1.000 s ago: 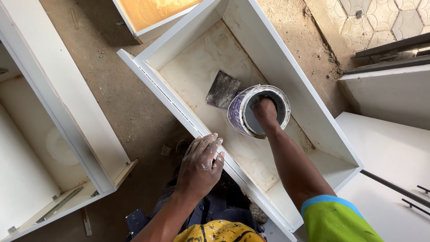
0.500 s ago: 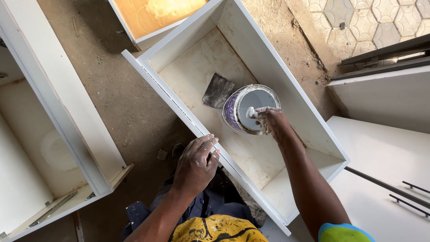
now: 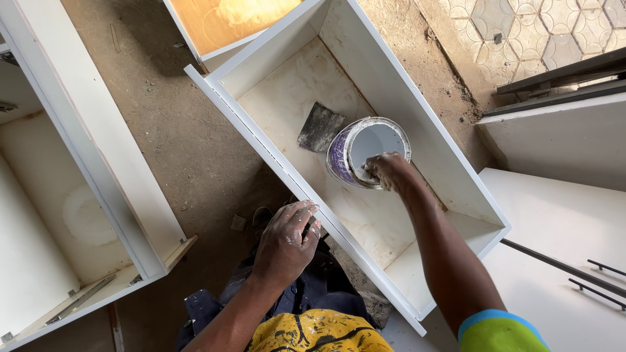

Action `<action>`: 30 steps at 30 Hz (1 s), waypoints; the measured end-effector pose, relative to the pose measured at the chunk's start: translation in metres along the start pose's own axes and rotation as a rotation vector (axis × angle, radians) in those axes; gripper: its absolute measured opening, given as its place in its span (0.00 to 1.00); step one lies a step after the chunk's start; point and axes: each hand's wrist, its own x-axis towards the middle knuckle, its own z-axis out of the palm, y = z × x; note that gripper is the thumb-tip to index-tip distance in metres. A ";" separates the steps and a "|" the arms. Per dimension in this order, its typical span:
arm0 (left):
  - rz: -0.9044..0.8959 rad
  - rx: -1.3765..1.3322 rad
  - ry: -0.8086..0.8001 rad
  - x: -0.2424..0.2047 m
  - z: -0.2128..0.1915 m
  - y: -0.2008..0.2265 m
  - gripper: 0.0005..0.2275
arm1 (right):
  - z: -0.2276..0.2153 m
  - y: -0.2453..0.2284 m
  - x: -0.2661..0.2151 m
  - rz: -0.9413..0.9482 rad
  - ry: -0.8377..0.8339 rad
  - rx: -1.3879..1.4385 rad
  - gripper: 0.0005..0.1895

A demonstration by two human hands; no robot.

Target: Applying white filler or putty to the internal joints and edges of a wooden drawer to prepare it for finishing.

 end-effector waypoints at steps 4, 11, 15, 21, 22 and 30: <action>-0.006 -0.005 -0.004 -0.002 -0.009 0.007 0.10 | 0.000 -0.014 0.004 0.010 0.052 0.044 0.07; -0.009 -0.018 -0.015 -0.011 -0.018 0.010 0.10 | -0.001 0.003 0.020 0.059 0.003 0.037 0.11; 0.000 -0.037 -0.007 -0.020 -0.020 0.016 0.10 | -0.015 -0.001 -0.020 0.195 -0.166 0.268 0.11; 0.011 -0.080 -0.070 -0.036 -0.015 0.028 0.10 | -0.038 0.034 -0.109 0.133 -0.166 0.649 0.07; 0.029 -0.080 -0.084 -0.036 -0.016 0.034 0.10 | -0.043 0.047 -0.119 0.128 -0.154 0.668 0.07; -0.024 -0.127 -0.293 -0.052 0.002 0.076 0.12 | -0.076 0.162 -0.189 -0.176 -0.305 0.726 0.10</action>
